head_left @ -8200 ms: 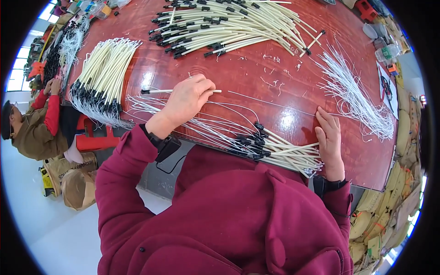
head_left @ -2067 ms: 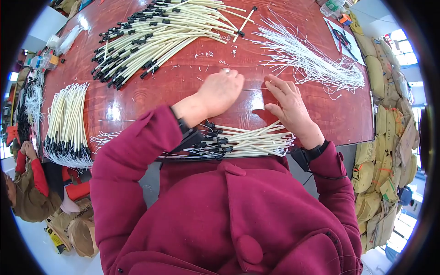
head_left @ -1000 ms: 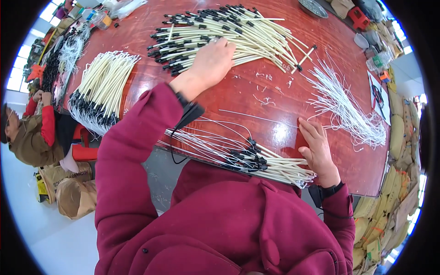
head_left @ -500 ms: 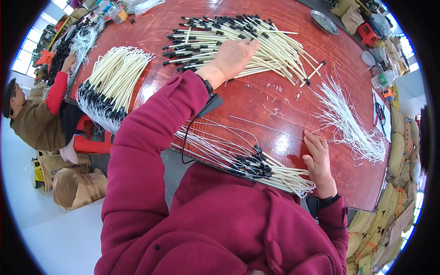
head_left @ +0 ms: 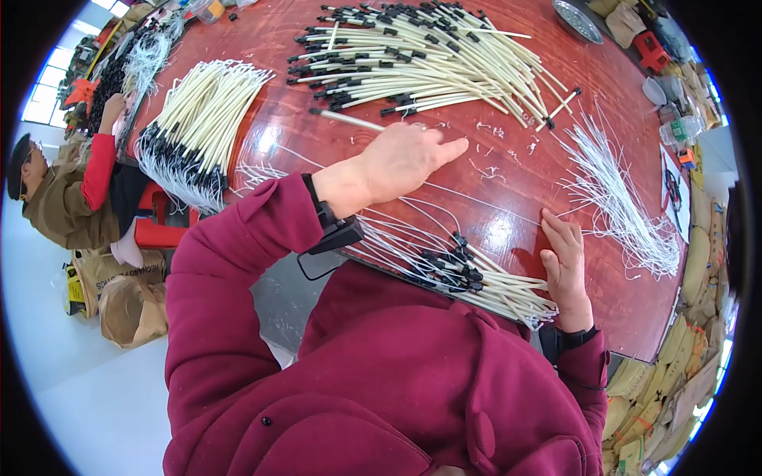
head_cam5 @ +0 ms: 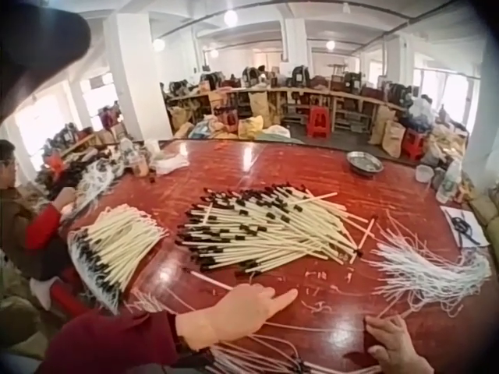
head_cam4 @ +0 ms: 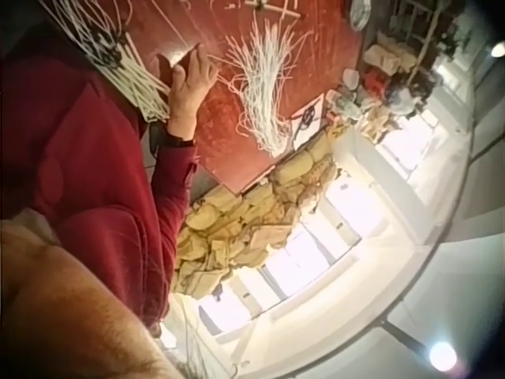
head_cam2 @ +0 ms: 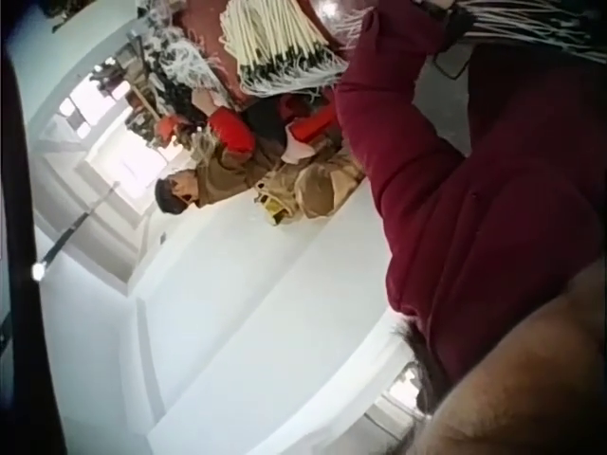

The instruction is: Sorting and organizing long thin rod components with attached white strings on a production table.

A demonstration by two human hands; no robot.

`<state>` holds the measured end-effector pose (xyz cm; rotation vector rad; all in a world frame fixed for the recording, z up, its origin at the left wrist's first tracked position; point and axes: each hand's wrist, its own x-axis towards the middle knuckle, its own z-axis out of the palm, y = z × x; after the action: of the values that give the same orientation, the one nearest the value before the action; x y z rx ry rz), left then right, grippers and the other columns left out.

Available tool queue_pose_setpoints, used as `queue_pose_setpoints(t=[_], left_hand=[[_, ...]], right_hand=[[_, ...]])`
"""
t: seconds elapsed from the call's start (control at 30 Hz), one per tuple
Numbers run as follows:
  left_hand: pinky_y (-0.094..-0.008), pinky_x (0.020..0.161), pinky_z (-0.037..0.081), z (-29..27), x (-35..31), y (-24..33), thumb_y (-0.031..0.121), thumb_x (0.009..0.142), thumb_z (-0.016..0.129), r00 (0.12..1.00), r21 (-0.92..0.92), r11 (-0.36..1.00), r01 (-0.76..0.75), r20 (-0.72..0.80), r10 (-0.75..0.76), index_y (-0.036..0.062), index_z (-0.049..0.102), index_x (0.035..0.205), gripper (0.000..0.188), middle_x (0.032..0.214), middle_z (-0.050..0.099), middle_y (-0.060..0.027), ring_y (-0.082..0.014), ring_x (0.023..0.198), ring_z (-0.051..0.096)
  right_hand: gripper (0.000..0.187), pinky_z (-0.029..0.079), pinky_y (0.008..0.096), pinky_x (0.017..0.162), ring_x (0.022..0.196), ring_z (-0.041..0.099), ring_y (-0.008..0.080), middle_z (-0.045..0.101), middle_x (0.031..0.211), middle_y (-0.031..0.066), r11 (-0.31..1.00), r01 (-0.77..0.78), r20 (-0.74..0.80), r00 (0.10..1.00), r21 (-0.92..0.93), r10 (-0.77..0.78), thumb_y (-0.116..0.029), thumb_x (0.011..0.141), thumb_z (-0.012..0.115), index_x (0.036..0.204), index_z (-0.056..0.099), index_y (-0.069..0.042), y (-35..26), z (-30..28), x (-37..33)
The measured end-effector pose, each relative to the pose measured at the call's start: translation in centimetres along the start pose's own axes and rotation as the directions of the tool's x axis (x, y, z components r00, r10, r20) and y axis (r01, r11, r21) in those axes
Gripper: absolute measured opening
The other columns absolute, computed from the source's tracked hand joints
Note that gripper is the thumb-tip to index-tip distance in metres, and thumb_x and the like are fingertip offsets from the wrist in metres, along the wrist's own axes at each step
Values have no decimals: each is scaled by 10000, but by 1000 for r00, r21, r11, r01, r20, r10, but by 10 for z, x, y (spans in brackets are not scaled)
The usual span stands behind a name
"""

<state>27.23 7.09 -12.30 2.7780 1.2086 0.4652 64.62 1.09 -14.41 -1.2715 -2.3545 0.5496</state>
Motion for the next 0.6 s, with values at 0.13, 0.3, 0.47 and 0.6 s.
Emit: queue_pose_setpoints(t=[0.13, 0.3, 0.47, 0.6], left_hand=[[-445, 739, 537, -18, -15, 14, 108, 932, 590, 888, 115, 947, 300, 330, -321, 47, 618, 1097, 179, 892, 647, -156, -337, 853, 665], [-423, 725, 538, 0, -40, -1, 174, 965, 619, 956, 10, 970, 243, 165, -241, 80, 673, 1113, 183, 889, 643, -146, -314, 839, 663], [-431, 719, 548, 7, -46, -7, 220, 982, 606, 994, 25, 993, 112, 1, -112, 71, 689, 960, 172, 927, 646, -111, -314, 838, 682], [-418, 734, 533, 5, -53, -16, 157, 961, 637, 970, -184, 953, 241, 7, -244, 46, 685, 999, 127, 936, 642, -108, -320, 856, 663]], right_hand=[[607, 408, 433, 1077, 1184, 545, 352, 608, 1422, 195, 1000, 8, 2, 1000, -9, -8, -423, 1006, 531, 1281, 631, 109, 5, 4, -3], [578, 410, 431, 1075, 1181, 548, 350, 609, 1424, 191, 1000, -8, -10, 1000, -13, 8, -395, 1001, 533, 1289, 631, 96, 3, 4, -3], [544, 415, 421, 1068, 1161, 553, 342, 609, 1429, 183, 1000, -10, -36, 999, -27, 10, -355, 980, 567, 1299, 634, 80, 13, 4, -12], [526, 420, 409, 1059, 1139, 556, 332, 609, 1432, 176, 999, -37, -5, 999, -16, 36, -310, 953, 610, 1309, 630, 77, 15, 6, -1]])
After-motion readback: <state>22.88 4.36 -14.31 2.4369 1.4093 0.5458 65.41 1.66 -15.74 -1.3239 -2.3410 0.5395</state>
